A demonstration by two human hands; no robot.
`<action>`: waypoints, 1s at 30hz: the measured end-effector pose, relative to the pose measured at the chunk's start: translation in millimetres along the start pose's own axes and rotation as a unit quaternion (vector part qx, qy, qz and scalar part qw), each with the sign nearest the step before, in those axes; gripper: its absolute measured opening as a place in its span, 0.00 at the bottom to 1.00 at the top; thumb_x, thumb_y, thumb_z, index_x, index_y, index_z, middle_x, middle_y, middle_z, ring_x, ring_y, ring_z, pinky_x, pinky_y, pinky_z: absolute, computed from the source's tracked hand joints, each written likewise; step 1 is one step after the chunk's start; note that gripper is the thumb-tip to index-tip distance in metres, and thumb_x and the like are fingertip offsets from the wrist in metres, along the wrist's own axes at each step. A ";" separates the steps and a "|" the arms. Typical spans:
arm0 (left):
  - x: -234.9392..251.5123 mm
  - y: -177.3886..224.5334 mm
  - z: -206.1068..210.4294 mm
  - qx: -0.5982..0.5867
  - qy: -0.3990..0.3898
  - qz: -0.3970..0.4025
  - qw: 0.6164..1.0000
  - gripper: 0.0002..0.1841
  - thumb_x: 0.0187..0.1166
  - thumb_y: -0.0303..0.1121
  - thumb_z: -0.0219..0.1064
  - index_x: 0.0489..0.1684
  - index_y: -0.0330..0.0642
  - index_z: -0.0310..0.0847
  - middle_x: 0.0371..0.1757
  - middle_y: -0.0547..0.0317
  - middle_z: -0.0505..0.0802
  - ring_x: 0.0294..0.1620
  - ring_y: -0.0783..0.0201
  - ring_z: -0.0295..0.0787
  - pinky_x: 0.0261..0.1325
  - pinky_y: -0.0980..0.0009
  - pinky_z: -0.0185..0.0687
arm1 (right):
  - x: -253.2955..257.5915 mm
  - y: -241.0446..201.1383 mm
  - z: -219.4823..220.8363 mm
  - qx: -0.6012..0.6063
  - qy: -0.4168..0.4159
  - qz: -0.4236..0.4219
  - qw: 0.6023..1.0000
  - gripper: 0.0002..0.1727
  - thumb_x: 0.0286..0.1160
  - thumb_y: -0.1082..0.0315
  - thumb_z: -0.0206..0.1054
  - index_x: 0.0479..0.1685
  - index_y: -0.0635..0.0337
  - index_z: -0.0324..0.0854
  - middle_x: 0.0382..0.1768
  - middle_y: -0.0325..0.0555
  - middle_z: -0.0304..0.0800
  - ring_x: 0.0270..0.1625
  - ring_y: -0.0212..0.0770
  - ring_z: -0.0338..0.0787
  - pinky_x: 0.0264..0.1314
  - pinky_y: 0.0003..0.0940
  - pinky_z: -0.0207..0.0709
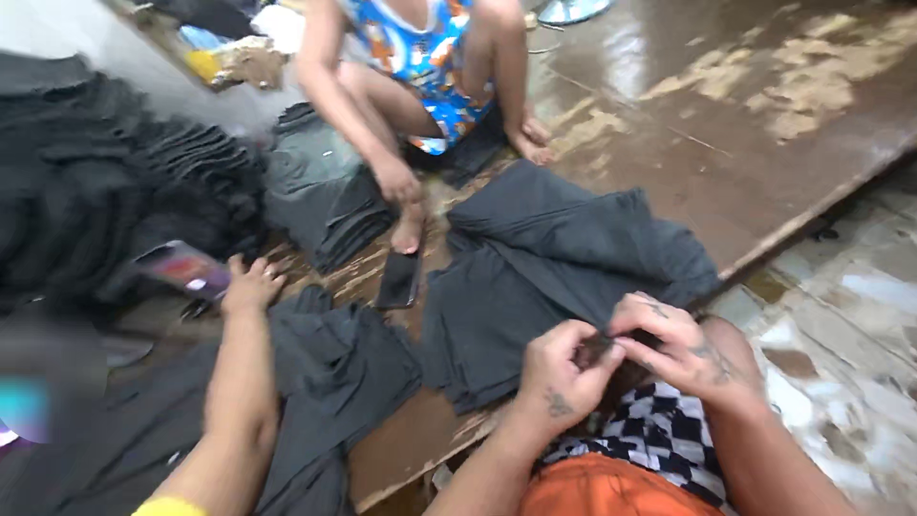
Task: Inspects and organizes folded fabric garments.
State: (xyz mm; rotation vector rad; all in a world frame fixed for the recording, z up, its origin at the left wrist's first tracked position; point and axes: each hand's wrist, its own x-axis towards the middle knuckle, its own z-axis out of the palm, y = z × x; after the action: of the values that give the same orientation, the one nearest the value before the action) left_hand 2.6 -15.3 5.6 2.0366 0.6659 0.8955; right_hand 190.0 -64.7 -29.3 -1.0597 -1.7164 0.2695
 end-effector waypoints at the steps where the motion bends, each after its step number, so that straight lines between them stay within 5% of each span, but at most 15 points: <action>1: -1.9 1.2 -0.1 0.015 0.003 0.012 1.000 0.11 0.75 0.29 0.70 0.36 0.25 0.87 0.30 0.49 0.90 0.29 0.68 0.85 0.36 0.73 0.83 | -1.7 1.2 1.0 0.002 -0.004 -0.009 1.000 0.14 0.84 0.58 0.62 0.39 0.59 0.85 0.36 0.46 0.89 0.46 0.33 0.87 0.57 0.27 0.78; 3: -10.6 -3.5 -3.8 0.028 0.008 0.059 0.998 0.07 0.71 0.24 0.71 0.33 0.25 0.86 0.30 0.45 0.91 0.30 0.61 0.89 0.38 0.67 0.86 | -7.0 10.1 2.0 0.021 -0.025 -0.030 0.999 0.12 0.85 0.54 0.62 0.41 0.50 0.84 0.38 0.35 0.87 0.49 0.23 0.86 0.58 0.19 0.78; 5: -20.8 -13.3 -8.1 0.041 -0.017 0.083 0.996 0.06 0.72 0.23 0.72 0.34 0.26 0.87 0.31 0.45 0.92 0.33 0.58 0.91 0.40 0.63 0.88 | -5.0 13.2 -1.0 0.036 -0.072 -0.033 0.996 0.13 0.84 0.56 0.64 0.38 0.55 0.83 0.36 0.39 0.87 0.49 0.23 0.85 0.59 0.17 0.77; 8: -26.0 -18.5 -13.6 0.021 -0.029 0.079 0.996 0.05 0.71 0.21 0.70 0.33 0.23 0.87 0.29 0.42 0.92 0.31 0.55 0.90 0.38 0.60 0.85 | 16.2 -16.2 -5.5 0.000 -0.141 -0.007 0.990 0.17 0.79 0.65 0.66 0.36 0.78 0.85 0.33 0.66 0.89 0.41 0.45 0.88 0.52 0.31 0.80; 10: -26.0 -12.8 -18.3 0.007 -0.005 0.080 0.997 0.04 0.68 0.19 0.70 0.30 0.22 0.86 0.26 0.42 0.90 0.28 0.56 0.88 0.35 0.61 0.83 | 27.1 -36.4 -10.3 -0.029 -0.198 0.009 0.980 0.19 0.82 0.66 0.64 0.53 0.81 0.85 0.41 0.77 0.88 0.43 0.60 0.88 0.53 0.46 0.82; 12: -25.7 -9.0 -21.6 0.007 0.014 0.093 0.996 0.05 0.67 0.19 0.70 0.29 0.22 0.86 0.25 0.42 0.90 0.26 0.57 0.87 0.33 0.63 0.82 | 34.8 -52.7 -12.1 -0.043 -0.233 0.010 0.972 0.19 0.84 0.67 0.63 0.55 0.79 0.86 0.48 0.81 0.86 0.48 0.64 0.88 0.58 0.48 0.82; 16: -24.9 -8.7 -14.9 0.043 0.040 0.148 0.987 0.05 0.64 0.22 0.72 0.27 0.26 0.87 0.25 0.46 0.90 0.24 0.59 0.87 0.28 0.65 0.81 | 23.2 -49.2 1.1 -0.087 -0.147 -0.023 0.985 0.11 0.78 0.73 0.67 0.39 0.75 0.90 0.42 0.75 0.89 0.46 0.58 0.92 0.53 0.38 0.84; 20: -18.9 0.0 -17.0 -0.018 -0.031 0.161 0.986 0.06 0.66 0.22 0.72 0.28 0.24 0.85 0.24 0.45 0.89 0.25 0.61 0.86 0.31 0.69 0.82 | -0.9 -35.2 10.5 -0.141 -0.048 -0.053 0.987 0.09 0.81 0.66 0.61 0.41 0.60 0.86 0.48 0.59 0.90 0.53 0.39 0.90 0.57 0.22 0.80; 23: -10.7 3.8 -19.8 -0.031 -0.051 0.132 0.989 0.08 0.69 0.26 0.71 0.30 0.25 0.85 0.26 0.47 0.89 0.27 0.67 0.86 0.34 0.75 0.82 | -7.1 -29.9 17.8 -0.143 0.022 -0.067 0.987 0.12 0.90 0.64 0.53 0.45 0.59 0.79 0.52 0.54 0.91 0.57 0.38 0.92 0.59 0.24 0.83; 27: -4.7 -1.9 -24.0 0.083 -0.081 0.040 0.992 0.25 0.77 0.41 0.67 0.66 0.30 0.81 0.38 0.51 0.92 0.31 0.64 0.88 0.34 0.64 0.85 | -15.2 -16.9 13.0 0.015 0.094 0.018 0.995 0.18 0.94 0.60 0.51 0.41 0.63 0.77 0.50 0.53 0.91 0.62 0.36 0.90 0.68 0.29 0.82; 30: -4.7 -12.5 -26.6 0.127 -0.101 0.066 0.985 0.21 0.80 0.38 0.61 0.65 0.34 0.83 0.47 0.49 0.93 0.40 0.61 0.89 0.43 0.63 0.86 | -22.8 -14.5 18.0 0.066 0.151 0.054 0.985 0.17 0.93 0.60 0.52 0.40 0.64 0.77 0.40 0.47 0.86 0.53 0.30 0.90 0.71 0.35 0.83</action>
State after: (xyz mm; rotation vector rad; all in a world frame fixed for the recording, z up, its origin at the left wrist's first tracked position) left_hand -22.7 0.2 5.1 2.3847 0.5603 0.6917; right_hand 168.3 -84.9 -42.7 -1.0396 -1.3554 0.2720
